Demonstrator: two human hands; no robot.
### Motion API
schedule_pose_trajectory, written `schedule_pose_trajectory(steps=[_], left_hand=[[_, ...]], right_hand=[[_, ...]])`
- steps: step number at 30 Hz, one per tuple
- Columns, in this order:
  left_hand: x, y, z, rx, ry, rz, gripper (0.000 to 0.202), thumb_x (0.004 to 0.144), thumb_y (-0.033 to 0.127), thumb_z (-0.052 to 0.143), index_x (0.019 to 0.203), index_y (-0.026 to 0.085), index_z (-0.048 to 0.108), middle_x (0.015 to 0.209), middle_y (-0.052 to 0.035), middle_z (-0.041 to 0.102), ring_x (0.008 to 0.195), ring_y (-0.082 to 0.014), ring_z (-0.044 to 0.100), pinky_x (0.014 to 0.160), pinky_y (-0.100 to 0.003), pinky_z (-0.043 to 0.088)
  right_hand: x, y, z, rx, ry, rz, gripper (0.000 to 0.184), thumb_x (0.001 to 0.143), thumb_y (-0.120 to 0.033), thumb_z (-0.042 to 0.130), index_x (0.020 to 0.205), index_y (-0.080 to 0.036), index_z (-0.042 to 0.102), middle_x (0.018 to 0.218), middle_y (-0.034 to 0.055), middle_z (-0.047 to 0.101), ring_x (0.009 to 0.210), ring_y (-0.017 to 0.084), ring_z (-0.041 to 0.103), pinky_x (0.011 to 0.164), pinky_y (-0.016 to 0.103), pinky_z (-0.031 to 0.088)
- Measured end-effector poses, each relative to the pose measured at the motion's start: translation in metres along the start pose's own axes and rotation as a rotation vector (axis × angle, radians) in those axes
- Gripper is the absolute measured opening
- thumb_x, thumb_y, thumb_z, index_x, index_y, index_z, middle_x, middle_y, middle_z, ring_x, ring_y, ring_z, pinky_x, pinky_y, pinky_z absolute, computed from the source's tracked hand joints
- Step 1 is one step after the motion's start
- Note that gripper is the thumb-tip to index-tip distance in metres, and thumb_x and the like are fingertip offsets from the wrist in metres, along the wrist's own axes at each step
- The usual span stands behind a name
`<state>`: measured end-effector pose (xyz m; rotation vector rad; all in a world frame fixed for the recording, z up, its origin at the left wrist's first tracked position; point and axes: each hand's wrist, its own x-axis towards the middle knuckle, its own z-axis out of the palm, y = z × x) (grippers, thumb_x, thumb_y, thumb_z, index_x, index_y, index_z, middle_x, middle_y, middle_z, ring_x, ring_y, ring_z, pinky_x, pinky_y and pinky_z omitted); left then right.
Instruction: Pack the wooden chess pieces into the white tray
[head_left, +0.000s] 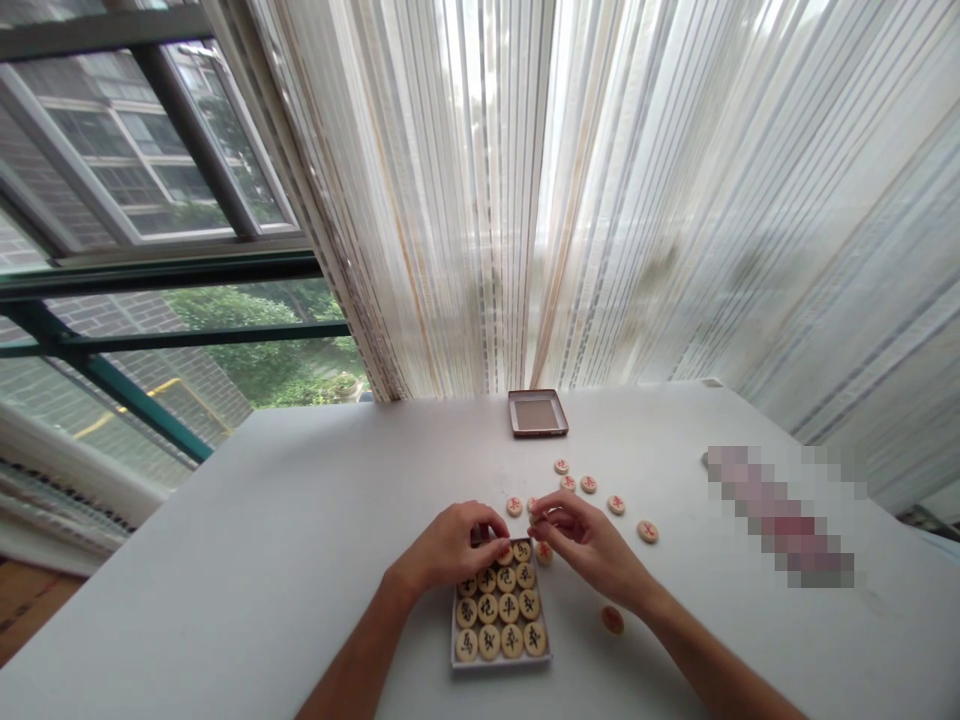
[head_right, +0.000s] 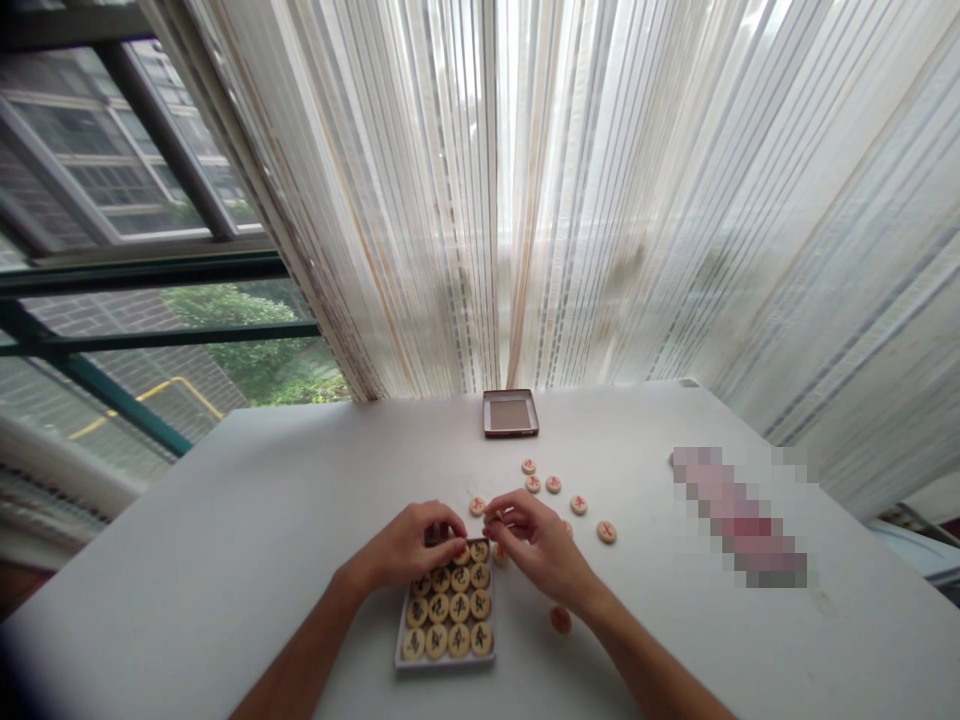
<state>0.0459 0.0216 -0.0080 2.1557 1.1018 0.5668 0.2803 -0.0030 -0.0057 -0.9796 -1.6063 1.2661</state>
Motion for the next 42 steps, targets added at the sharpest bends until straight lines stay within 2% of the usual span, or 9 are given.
schedule_pose_trajectory(steps=[5,11,17,20,29,33,37,42], left_hand=[[0.0006,0.0017,-0.0013,-0.010,-0.002,-0.006,0.016,0.086,0.028,0.063,0.092,0.019,0.074,0.083,-0.0027,0.070,0.070,-0.0139,0.060,0.064,-0.021,0.047],[0.0007,-0.0006,-0.0007,-0.012,-0.036,-0.051,0.021,0.081,0.034,0.070,0.095,0.019,0.074,0.086,-0.0026,0.069,0.074,-0.0146,0.060,0.067,-0.021,0.048],[0.0018,0.0001,-0.0021,-0.009,-0.042,-0.046,0.016,0.086,0.032,0.065,0.093,0.021,0.074,0.084,-0.0015,0.068,0.073,-0.0138,0.060,0.068,-0.022,0.047],[0.0016,0.0003,-0.0013,-0.011,-0.033,-0.041,0.016,0.087,0.032,0.064,0.094,0.021,0.074,0.085,-0.0013,0.068,0.073,-0.0138,0.060,0.069,-0.022,0.047],[-0.0013,-0.0013,-0.0008,-0.022,-0.061,-0.041,0.030,0.073,0.037,0.079,0.098,0.022,0.072,0.092,-0.0013,0.066,0.081,-0.0157,0.062,0.074,-0.024,0.049],[-0.0020,-0.0018,-0.0015,-0.007,-0.062,-0.037,0.029,0.074,0.037,0.078,0.099,0.023,0.072,0.092,-0.0013,0.066,0.081,-0.0160,0.061,0.074,-0.024,0.049],[-0.0023,-0.0023,-0.0018,-0.022,-0.075,-0.043,0.035,0.070,0.037,0.082,0.100,0.023,0.072,0.094,-0.0015,0.066,0.082,-0.0165,0.062,0.075,-0.024,0.049],[-0.0017,-0.0023,-0.0025,-0.011,-0.066,-0.031,0.030,0.073,0.034,0.079,0.100,0.023,0.072,0.093,-0.0013,0.067,0.081,-0.0160,0.062,0.075,-0.024,0.049]], right_hand=[[-0.0007,-0.0001,-0.0007,-0.006,-0.006,-0.017,0.017,0.092,-0.033,0.064,0.102,-0.021,0.063,0.103,0.0059,0.067,0.093,0.020,0.069,0.083,0.033,0.057],[-0.0010,-0.0001,-0.0020,-0.036,0.001,0.011,0.017,0.092,-0.034,0.064,0.103,-0.021,0.065,0.097,0.0044,0.069,0.089,0.019,0.069,0.077,0.030,0.055],[-0.0020,-0.0026,-0.0017,-0.077,-0.019,0.031,0.019,0.091,-0.037,0.064,0.099,-0.020,0.067,0.087,0.0026,0.069,0.072,0.016,0.067,0.066,0.027,0.053],[-0.0018,-0.0028,-0.0018,-0.105,-0.011,0.018,0.019,0.092,-0.037,0.064,0.099,-0.020,0.068,0.087,0.0029,0.068,0.072,0.016,0.066,0.066,0.027,0.053],[-0.0002,-0.0015,-0.0010,-0.063,-0.019,0.018,0.018,0.091,-0.035,0.064,0.100,-0.020,0.065,0.089,0.0037,0.069,0.078,0.017,0.068,0.071,0.029,0.055],[-0.0008,-0.0004,-0.0003,-0.052,-0.022,0.016,0.017,0.091,-0.034,0.064,0.100,-0.020,0.063,0.088,0.0031,0.069,0.079,0.017,0.067,0.072,0.028,0.054],[-0.0002,0.0006,-0.0012,-0.071,-0.020,0.011,0.015,0.092,-0.033,0.062,0.097,-0.019,0.063,0.083,0.0019,0.068,0.076,0.016,0.067,0.070,0.027,0.053],[-0.0004,0.0011,-0.0033,-0.106,-0.020,0.029,0.016,0.093,-0.035,0.061,0.098,-0.020,0.063,0.080,0.0011,0.067,0.073,0.016,0.067,0.069,0.028,0.052]])
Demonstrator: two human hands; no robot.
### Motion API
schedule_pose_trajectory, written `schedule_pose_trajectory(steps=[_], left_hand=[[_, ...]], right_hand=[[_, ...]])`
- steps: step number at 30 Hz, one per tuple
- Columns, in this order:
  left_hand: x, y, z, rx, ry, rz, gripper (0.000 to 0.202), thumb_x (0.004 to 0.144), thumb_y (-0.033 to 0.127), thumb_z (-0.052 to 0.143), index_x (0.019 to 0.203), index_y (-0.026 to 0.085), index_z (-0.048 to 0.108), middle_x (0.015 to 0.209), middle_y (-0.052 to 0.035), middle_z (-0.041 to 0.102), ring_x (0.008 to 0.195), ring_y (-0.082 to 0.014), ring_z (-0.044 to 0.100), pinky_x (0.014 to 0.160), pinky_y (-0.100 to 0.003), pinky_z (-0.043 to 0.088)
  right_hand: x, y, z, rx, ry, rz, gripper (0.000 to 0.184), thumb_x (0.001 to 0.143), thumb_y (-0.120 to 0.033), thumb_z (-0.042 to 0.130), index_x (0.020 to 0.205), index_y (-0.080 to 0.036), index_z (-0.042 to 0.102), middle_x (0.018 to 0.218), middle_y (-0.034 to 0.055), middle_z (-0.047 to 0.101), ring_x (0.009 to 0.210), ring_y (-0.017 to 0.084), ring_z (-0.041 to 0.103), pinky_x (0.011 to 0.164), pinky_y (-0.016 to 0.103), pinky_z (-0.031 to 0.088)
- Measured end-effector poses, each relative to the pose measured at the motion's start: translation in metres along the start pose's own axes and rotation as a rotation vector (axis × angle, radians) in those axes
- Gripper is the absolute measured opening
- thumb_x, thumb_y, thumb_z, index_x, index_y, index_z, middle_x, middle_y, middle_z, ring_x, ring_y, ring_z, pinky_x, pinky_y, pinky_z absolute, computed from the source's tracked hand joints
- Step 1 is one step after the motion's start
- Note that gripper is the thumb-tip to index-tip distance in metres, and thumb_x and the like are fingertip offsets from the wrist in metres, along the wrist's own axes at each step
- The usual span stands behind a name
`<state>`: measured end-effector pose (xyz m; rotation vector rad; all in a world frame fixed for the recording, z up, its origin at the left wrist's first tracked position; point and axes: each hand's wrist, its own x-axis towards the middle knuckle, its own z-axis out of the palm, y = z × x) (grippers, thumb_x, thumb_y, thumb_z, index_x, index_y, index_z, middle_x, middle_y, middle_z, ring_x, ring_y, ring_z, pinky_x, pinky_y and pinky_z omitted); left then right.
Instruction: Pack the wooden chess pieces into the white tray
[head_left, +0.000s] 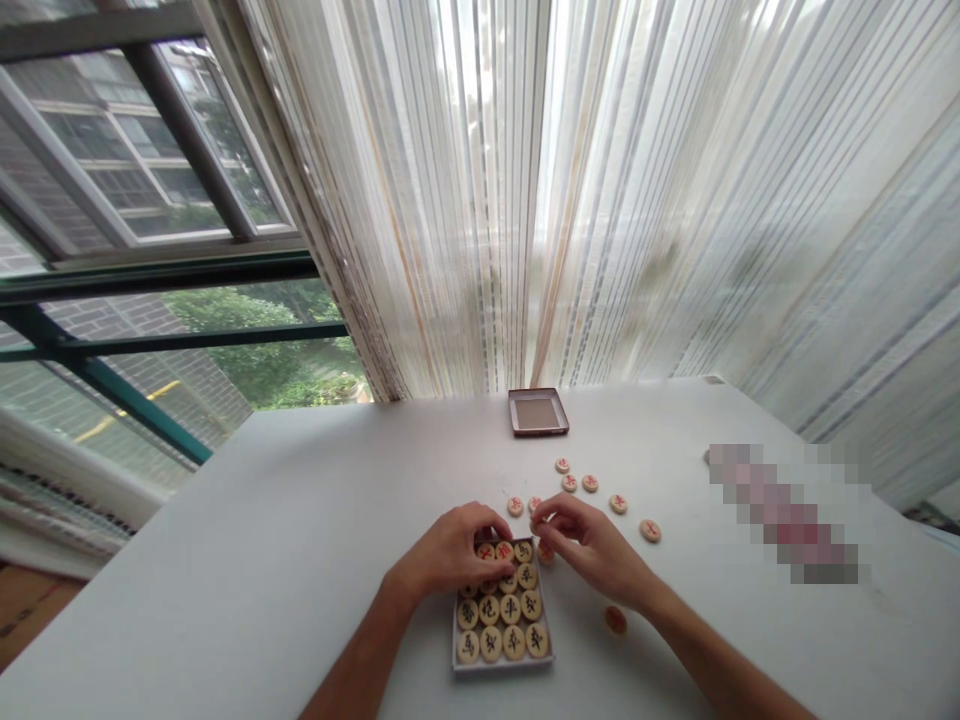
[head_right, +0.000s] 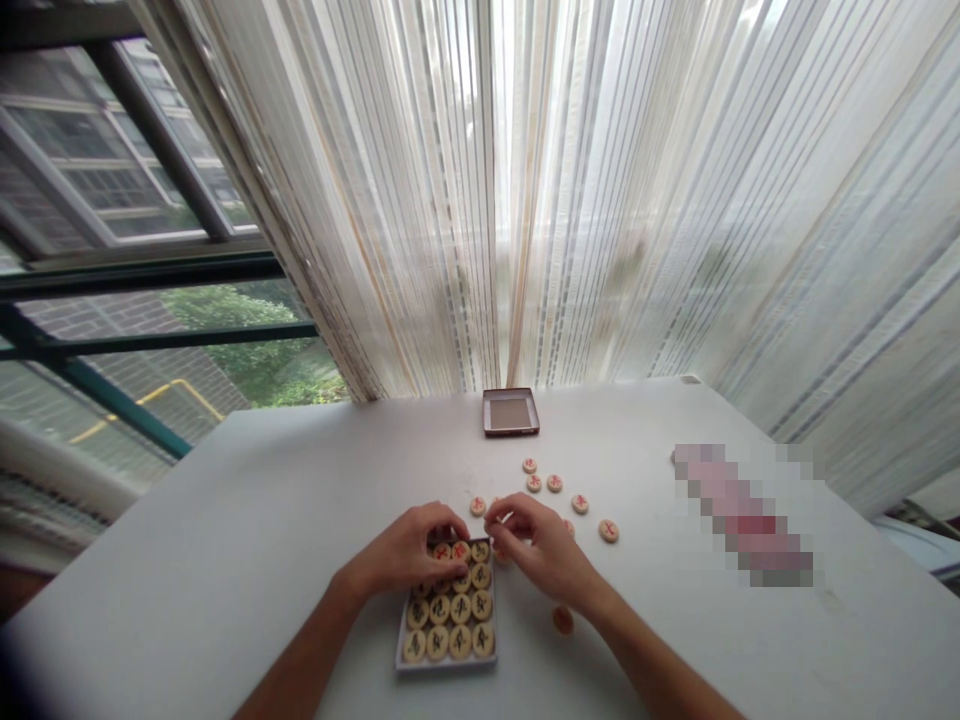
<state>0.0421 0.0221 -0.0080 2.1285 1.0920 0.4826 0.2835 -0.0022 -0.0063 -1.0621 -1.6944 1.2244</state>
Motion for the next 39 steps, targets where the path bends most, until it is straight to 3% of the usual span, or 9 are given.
schedule_pose_trajectory(steps=[10,25,39], left_hand=[[-0.0008,0.0033,-0.0030,-0.008,-0.018,0.001,0.028,0.075,0.034,0.077,0.099,0.021,0.072,0.093,-0.0024,0.067,0.082,-0.0163,0.063,0.076,-0.025,0.050],[-0.0012,0.0030,-0.0028,-0.033,-0.019,0.004,0.029,0.074,0.032,0.077,0.100,0.021,0.072,0.094,-0.0028,0.069,0.082,-0.0170,0.063,0.075,-0.025,0.050],[0.0011,0.0006,0.0006,-0.002,0.010,-0.006,0.018,0.087,0.032,0.063,0.096,0.020,0.073,0.088,-0.0030,0.069,0.076,-0.0153,0.062,0.070,-0.024,0.049]], right_hand=[[-0.0001,-0.0039,-0.0004,-0.078,0.009,0.000,0.020,0.093,-0.038,0.060,0.098,-0.020,0.066,0.082,0.0019,0.068,0.072,0.016,0.065,0.068,0.028,0.052],[-0.0002,-0.0004,0.0036,0.018,-0.045,-0.009,0.024,0.090,-0.041,0.064,0.101,-0.020,0.067,0.093,0.0052,0.071,0.085,0.019,0.070,0.077,0.032,0.059],[-0.0023,-0.0037,0.0023,-0.060,-0.015,-0.052,0.019,0.091,-0.038,0.064,0.094,-0.021,0.070,0.094,0.0046,0.066,0.084,0.018,0.067,0.077,0.031,0.057]])
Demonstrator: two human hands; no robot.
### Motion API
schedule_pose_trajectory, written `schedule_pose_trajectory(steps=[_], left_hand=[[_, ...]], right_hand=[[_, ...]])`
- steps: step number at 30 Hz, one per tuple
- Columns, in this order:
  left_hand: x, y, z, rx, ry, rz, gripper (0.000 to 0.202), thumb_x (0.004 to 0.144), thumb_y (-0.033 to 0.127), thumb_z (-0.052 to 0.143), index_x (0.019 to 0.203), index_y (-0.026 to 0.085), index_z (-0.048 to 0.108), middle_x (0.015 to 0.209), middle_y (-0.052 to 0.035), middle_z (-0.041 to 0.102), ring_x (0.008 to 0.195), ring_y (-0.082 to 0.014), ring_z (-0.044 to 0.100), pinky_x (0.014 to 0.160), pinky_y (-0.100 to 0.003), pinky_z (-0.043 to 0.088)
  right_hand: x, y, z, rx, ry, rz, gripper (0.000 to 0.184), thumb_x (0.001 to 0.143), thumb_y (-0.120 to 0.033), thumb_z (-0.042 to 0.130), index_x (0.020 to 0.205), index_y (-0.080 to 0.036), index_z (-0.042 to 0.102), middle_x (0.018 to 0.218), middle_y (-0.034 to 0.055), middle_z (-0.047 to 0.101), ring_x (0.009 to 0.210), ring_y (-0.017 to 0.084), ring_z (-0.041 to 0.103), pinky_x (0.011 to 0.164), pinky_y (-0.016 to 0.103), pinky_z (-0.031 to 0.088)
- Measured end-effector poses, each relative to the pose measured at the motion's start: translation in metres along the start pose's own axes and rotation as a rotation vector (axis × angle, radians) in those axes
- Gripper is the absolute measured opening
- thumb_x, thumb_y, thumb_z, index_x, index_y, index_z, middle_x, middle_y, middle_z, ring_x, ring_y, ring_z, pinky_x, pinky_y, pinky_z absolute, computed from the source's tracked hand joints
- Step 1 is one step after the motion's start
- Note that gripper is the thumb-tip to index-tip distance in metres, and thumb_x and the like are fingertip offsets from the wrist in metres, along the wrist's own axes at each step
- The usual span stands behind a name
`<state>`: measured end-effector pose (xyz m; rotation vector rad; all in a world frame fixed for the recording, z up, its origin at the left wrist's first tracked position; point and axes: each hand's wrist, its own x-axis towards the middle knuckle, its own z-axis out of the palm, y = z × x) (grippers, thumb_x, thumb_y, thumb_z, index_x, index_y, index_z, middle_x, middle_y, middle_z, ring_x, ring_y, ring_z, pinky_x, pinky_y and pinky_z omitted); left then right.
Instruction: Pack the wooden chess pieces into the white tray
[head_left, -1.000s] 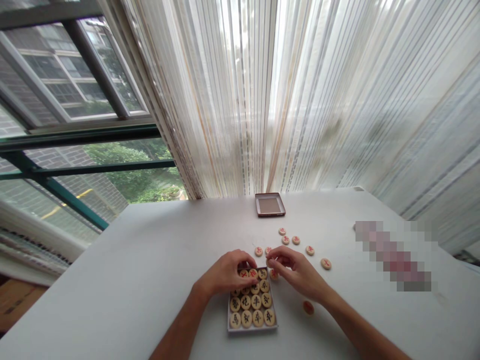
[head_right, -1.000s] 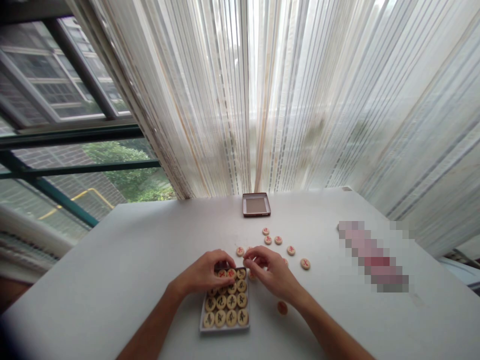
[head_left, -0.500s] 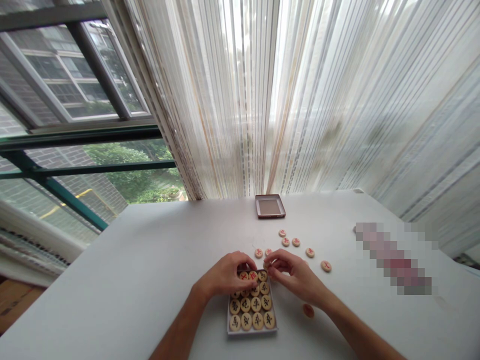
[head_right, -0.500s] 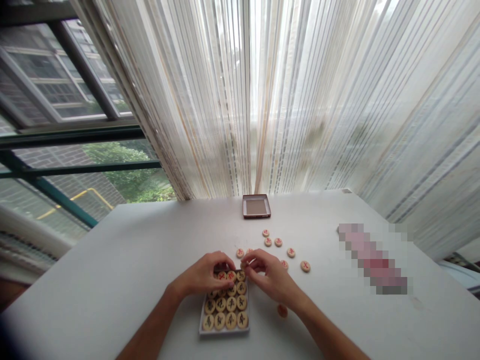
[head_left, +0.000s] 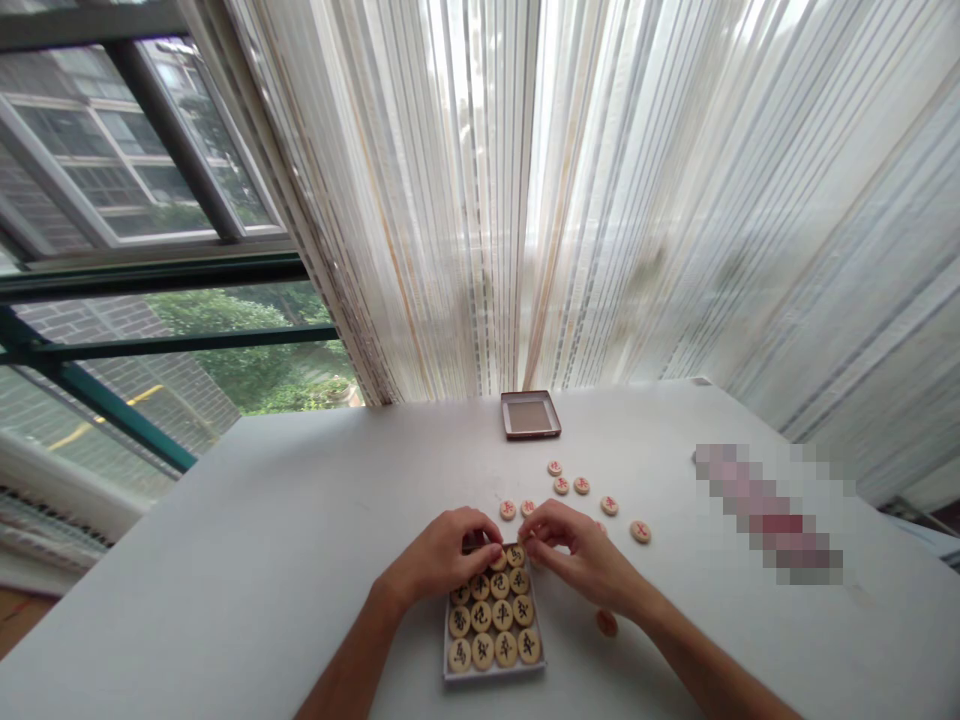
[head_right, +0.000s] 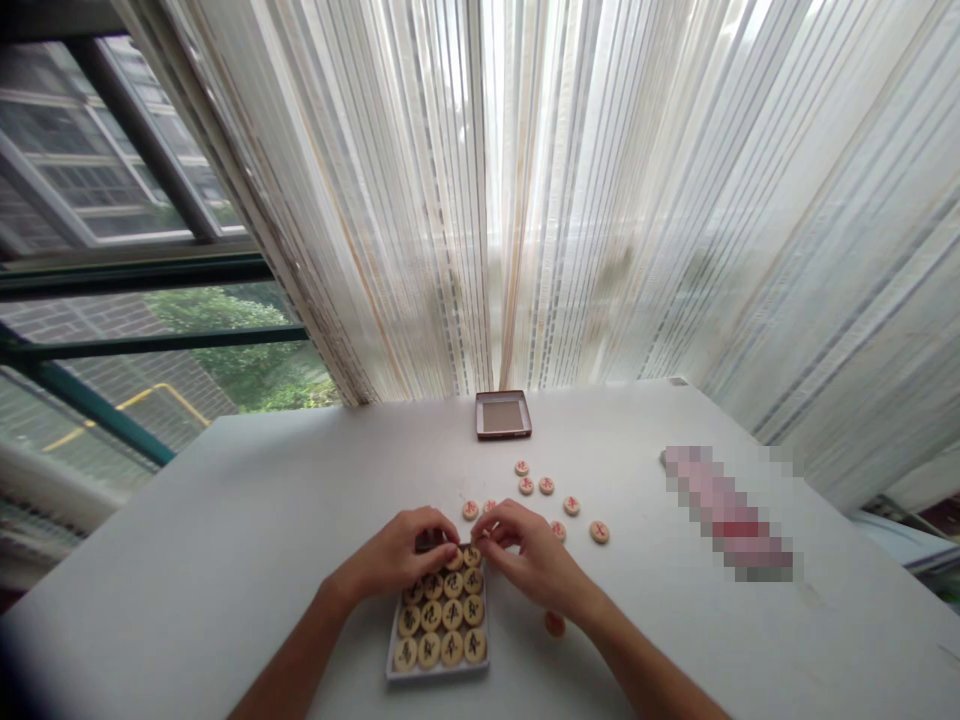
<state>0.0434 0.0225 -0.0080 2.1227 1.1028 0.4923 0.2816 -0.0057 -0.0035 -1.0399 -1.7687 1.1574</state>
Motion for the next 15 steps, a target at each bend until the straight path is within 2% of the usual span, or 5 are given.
schedule_pose_trajectory(steps=[3,9,15], left_hand=[[0.001,0.003,0.000,0.005,0.047,0.013,0.018,0.090,0.032,0.060,0.095,0.020,0.072,0.087,-0.0029,0.070,0.075,-0.0153,0.062,0.069,-0.024,0.048],[0.005,0.016,0.008,-0.063,0.250,0.089,0.017,0.093,0.032,0.059,0.100,0.020,0.069,0.095,-0.0042,0.071,0.081,-0.0159,0.063,0.075,-0.026,0.050],[0.005,0.022,0.016,-0.176,0.241,0.114,0.021,0.091,0.033,0.062,0.106,0.018,0.065,0.095,-0.0052,0.070,0.079,-0.0149,0.062,0.069,-0.024,0.053]], right_hand=[[0.001,-0.002,0.000,0.006,0.007,0.002,0.020,0.091,-0.039,0.064,0.095,-0.020,0.069,0.093,0.0045,0.066,0.082,0.018,0.067,0.074,0.031,0.058],[0.001,-0.002,0.001,0.080,0.008,0.014,0.023,0.092,-0.041,0.063,0.100,-0.021,0.066,0.096,0.0047,0.069,0.085,0.019,0.069,0.078,0.032,0.058],[0.001,-0.002,0.005,0.170,0.018,0.051,0.026,0.089,-0.044,0.067,0.100,-0.021,0.061,0.092,0.0026,0.070,0.086,0.019,0.070,0.077,0.030,0.058]])
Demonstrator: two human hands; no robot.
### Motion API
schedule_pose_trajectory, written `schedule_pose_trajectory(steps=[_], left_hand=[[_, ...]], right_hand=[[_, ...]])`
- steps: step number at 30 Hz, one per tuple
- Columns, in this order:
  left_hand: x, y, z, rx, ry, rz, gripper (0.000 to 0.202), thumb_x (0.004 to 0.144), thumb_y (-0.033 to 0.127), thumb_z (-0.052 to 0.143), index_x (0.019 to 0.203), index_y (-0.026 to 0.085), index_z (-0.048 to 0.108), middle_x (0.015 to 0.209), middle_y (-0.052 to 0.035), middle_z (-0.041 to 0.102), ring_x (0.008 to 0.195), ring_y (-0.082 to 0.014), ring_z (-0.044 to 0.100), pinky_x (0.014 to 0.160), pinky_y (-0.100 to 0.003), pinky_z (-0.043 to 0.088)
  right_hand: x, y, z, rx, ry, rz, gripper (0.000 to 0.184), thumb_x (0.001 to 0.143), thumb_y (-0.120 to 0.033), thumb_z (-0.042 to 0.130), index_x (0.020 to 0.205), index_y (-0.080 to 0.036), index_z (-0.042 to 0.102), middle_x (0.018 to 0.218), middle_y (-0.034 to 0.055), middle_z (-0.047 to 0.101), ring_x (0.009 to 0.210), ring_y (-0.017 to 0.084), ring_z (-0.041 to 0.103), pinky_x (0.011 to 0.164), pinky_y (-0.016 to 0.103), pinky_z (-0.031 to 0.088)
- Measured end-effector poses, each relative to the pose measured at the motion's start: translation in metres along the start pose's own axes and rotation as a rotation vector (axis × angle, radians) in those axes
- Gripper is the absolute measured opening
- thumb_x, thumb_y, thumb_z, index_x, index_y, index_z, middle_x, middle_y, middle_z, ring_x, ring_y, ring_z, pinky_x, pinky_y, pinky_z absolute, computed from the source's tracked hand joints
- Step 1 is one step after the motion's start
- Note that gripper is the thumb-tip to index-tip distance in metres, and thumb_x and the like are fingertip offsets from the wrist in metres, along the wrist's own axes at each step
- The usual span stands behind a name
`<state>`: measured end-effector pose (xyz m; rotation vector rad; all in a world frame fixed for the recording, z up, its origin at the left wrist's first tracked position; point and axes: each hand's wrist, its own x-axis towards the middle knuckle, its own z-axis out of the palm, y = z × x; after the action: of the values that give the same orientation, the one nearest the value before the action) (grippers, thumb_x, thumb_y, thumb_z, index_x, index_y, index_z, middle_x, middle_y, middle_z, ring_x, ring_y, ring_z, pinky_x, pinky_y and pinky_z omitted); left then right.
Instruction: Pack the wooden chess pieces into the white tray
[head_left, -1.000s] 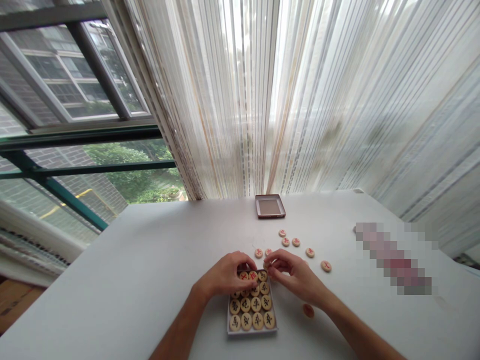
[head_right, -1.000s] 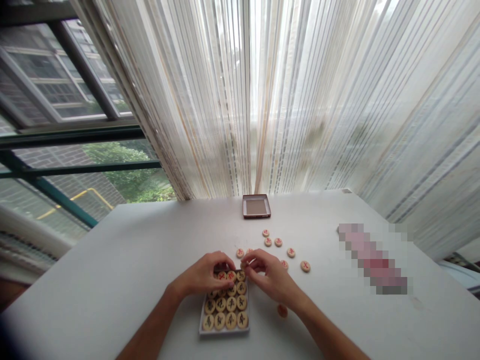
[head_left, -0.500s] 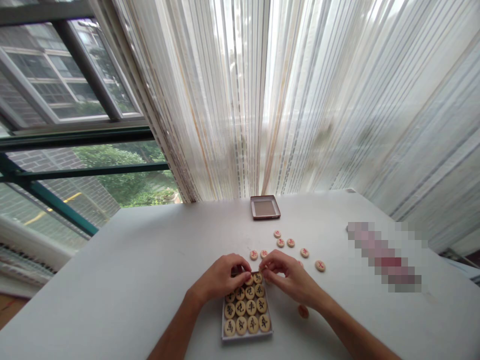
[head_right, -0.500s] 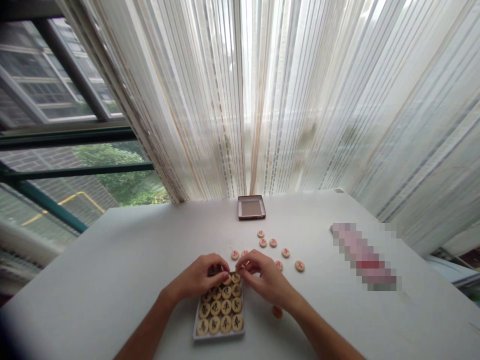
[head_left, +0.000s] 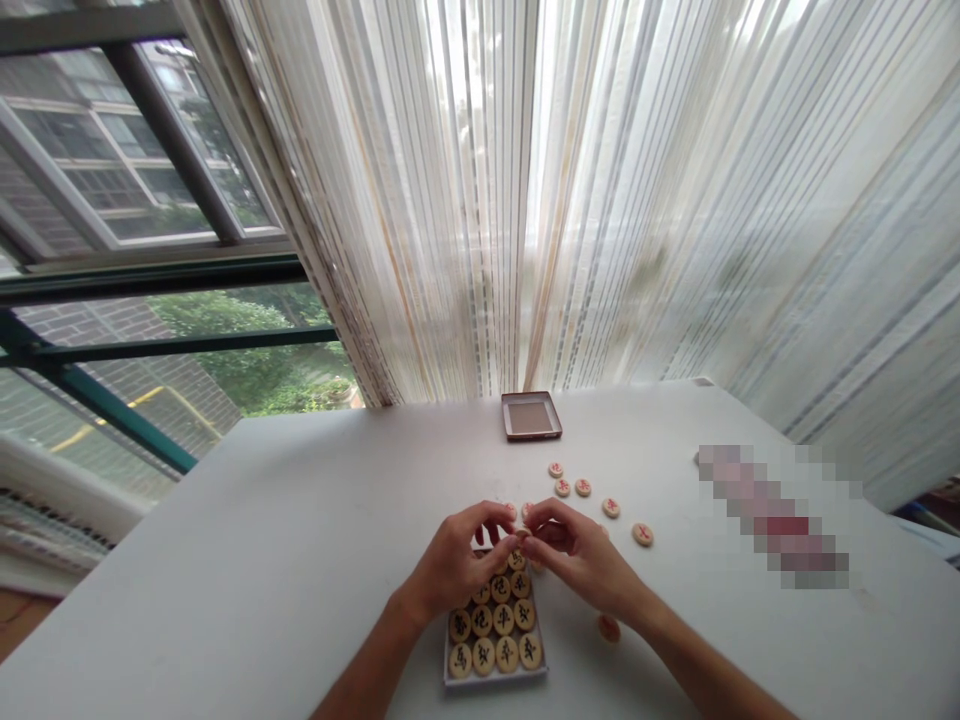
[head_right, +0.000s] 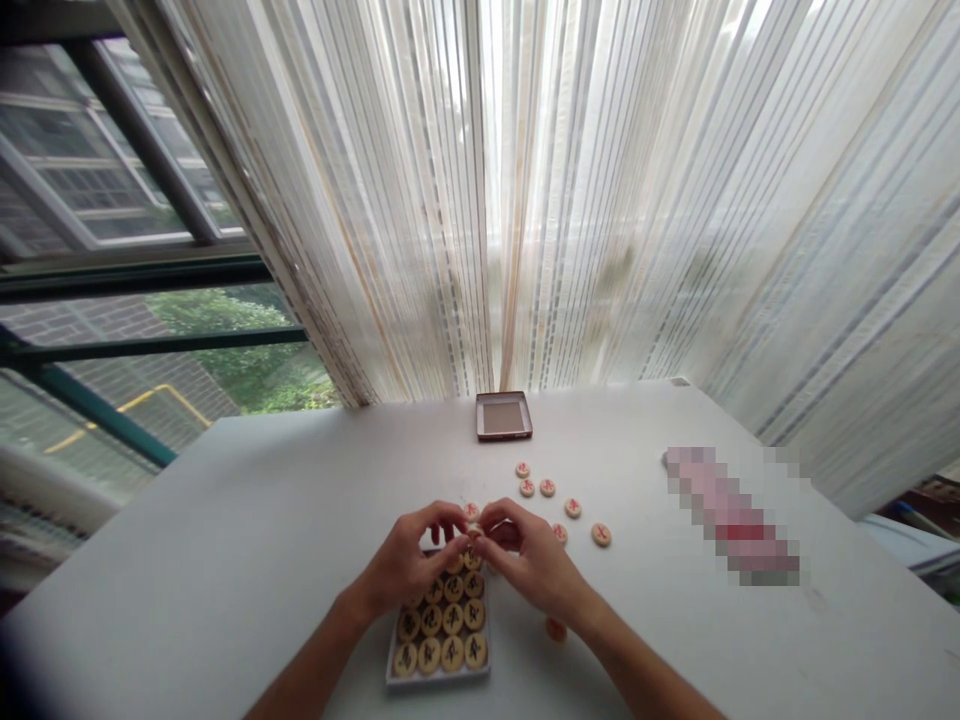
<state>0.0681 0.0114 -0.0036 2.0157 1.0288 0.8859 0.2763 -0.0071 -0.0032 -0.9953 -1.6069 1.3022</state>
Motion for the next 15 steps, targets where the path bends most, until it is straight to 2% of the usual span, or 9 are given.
schedule_pose_trajectory(steps=[5,15], left_hand=[[-0.0022,0.0032,0.0026,-0.068,-0.055,-0.048,0.022,0.090,0.033,0.063,0.107,0.019,0.063,0.092,-0.0047,0.068,0.075,-0.0136,0.061,0.058,-0.019,0.052],[-0.0019,0.0017,0.0036,-0.096,-0.059,-0.065,0.025,0.084,0.028,0.070,0.106,0.020,0.064,0.080,-0.0004,0.068,0.068,-0.0117,0.058,0.058,-0.020,0.048]], right_hand=[[0.0011,0.0037,0.0014,0.009,0.034,-0.004,0.025,0.089,-0.044,0.067,0.095,-0.020,0.061,0.090,0.0029,0.070,0.084,0.018,0.069,0.076,0.030,0.057],[-0.0005,-0.0014,0.0022,-0.017,0.019,-0.018,0.024,0.093,-0.044,0.061,0.097,-0.021,0.062,0.090,0.0035,0.072,0.082,0.019,0.070,0.073,0.029,0.057]])
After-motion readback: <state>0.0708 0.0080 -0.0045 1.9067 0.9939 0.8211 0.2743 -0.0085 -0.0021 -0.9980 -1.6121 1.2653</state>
